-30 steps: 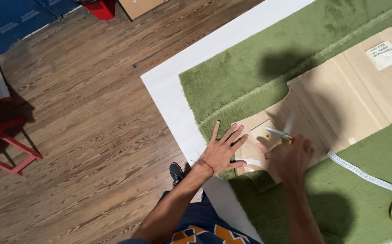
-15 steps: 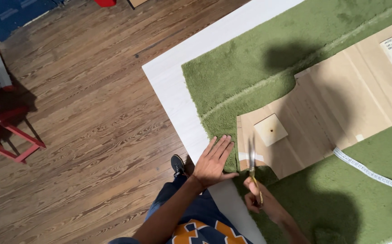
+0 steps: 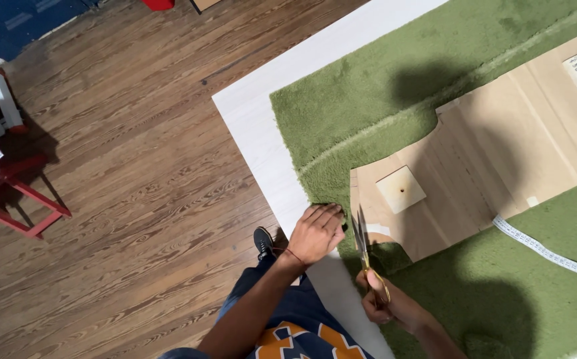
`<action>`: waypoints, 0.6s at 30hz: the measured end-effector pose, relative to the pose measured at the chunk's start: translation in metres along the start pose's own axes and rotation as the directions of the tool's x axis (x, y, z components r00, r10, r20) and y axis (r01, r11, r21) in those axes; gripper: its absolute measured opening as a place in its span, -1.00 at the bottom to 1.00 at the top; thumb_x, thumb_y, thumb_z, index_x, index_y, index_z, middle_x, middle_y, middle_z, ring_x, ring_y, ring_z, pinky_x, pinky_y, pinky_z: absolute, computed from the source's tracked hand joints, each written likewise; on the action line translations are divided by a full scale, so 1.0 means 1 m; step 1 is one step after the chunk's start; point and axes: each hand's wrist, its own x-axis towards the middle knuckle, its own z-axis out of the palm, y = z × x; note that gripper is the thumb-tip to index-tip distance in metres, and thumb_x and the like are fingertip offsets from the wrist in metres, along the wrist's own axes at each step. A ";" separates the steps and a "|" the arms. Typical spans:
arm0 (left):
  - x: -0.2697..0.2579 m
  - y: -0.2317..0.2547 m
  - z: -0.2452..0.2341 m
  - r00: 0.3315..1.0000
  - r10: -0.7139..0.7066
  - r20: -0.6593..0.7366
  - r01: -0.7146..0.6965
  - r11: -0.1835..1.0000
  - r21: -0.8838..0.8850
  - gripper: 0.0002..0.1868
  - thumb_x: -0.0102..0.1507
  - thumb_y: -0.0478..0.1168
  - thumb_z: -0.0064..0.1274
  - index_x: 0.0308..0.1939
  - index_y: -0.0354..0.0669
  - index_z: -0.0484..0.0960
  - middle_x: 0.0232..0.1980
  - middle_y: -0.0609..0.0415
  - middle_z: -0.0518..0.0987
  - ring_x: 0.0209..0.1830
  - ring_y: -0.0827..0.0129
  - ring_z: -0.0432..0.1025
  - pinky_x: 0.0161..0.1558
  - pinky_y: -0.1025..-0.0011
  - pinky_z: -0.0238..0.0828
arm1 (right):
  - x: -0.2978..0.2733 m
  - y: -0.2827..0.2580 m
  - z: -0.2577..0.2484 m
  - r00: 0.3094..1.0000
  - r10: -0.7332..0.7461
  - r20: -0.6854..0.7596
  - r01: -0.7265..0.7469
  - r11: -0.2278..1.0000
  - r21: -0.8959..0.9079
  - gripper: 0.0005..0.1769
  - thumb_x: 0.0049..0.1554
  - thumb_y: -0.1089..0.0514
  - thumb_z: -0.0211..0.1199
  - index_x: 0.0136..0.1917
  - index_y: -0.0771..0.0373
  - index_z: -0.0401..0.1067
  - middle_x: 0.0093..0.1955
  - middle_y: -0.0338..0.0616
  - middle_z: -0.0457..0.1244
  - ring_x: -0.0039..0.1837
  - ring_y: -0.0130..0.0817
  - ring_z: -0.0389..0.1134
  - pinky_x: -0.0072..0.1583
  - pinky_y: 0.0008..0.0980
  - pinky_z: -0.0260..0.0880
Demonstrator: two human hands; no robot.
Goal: Measure and cut green fabric according to a cardboard template using scissors and a measuring tape.
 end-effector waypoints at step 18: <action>0.012 0.015 -0.028 0.999 0.018 0.038 -0.020 0.999 0.033 -0.33 0.12 0.10 0.12 0.17 -0.28 0.57 0.24 -0.13 0.53 0.35 0.02 0.35 0.34 0.00 0.18 | 0.020 -0.019 0.018 1.000 0.017 0.008 -0.016 0.996 -0.092 -0.35 0.23 -0.55 -0.22 -0.08 0.08 0.04 -0.61 -0.31 -0.06 -0.56 -0.56 -0.19 -0.45 -0.46 -0.26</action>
